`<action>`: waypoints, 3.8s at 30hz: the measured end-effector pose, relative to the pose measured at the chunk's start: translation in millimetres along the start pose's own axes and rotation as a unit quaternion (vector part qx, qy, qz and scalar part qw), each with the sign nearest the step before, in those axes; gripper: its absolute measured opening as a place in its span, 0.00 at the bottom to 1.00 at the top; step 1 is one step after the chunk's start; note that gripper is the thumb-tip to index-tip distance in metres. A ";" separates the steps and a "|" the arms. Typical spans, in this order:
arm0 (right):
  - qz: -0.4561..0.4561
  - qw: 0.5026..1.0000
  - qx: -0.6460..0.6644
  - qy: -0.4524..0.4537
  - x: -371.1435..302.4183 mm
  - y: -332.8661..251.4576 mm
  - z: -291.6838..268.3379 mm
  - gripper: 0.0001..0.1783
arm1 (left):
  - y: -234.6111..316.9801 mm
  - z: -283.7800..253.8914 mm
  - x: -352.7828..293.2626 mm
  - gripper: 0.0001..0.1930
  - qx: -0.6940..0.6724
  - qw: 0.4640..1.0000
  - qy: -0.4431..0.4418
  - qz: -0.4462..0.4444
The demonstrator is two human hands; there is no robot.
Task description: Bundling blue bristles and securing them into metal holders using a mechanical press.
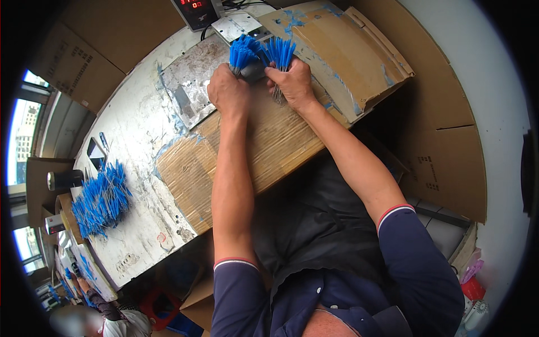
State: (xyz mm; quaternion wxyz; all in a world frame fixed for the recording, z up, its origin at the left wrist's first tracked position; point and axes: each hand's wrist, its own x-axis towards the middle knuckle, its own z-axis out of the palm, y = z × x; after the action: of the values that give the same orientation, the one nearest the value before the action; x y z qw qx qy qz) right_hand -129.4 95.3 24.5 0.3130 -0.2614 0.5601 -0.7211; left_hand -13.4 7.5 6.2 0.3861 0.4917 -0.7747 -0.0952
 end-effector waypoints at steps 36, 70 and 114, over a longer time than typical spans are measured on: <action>0.046 0.998 -0.049 0.015 28.9 3.3 22.6 0.07 | -7.4 -0.1 2.4 0.07 -0.095 0.990 0.071 -0.071; 0.077 0.994 0.052 -0.058 7.6 -6.3 -13.7 0.06 | -6.0 0.0 0.2 0.06 -0.036 0.999 0.026 -0.022; 0.148 0.989 0.005 -0.024 12.4 -13.9 -4.4 0.10 | -5.3 -4.6 1.6 0.05 -0.069 0.996 0.035 -0.034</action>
State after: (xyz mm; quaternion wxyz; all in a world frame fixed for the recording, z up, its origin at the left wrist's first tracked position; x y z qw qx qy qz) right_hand -143.1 91.3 37.3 0.4306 -0.1911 0.5816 -0.6632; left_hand -6.9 4.6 7.3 0.4427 0.4930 -0.7349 -0.1443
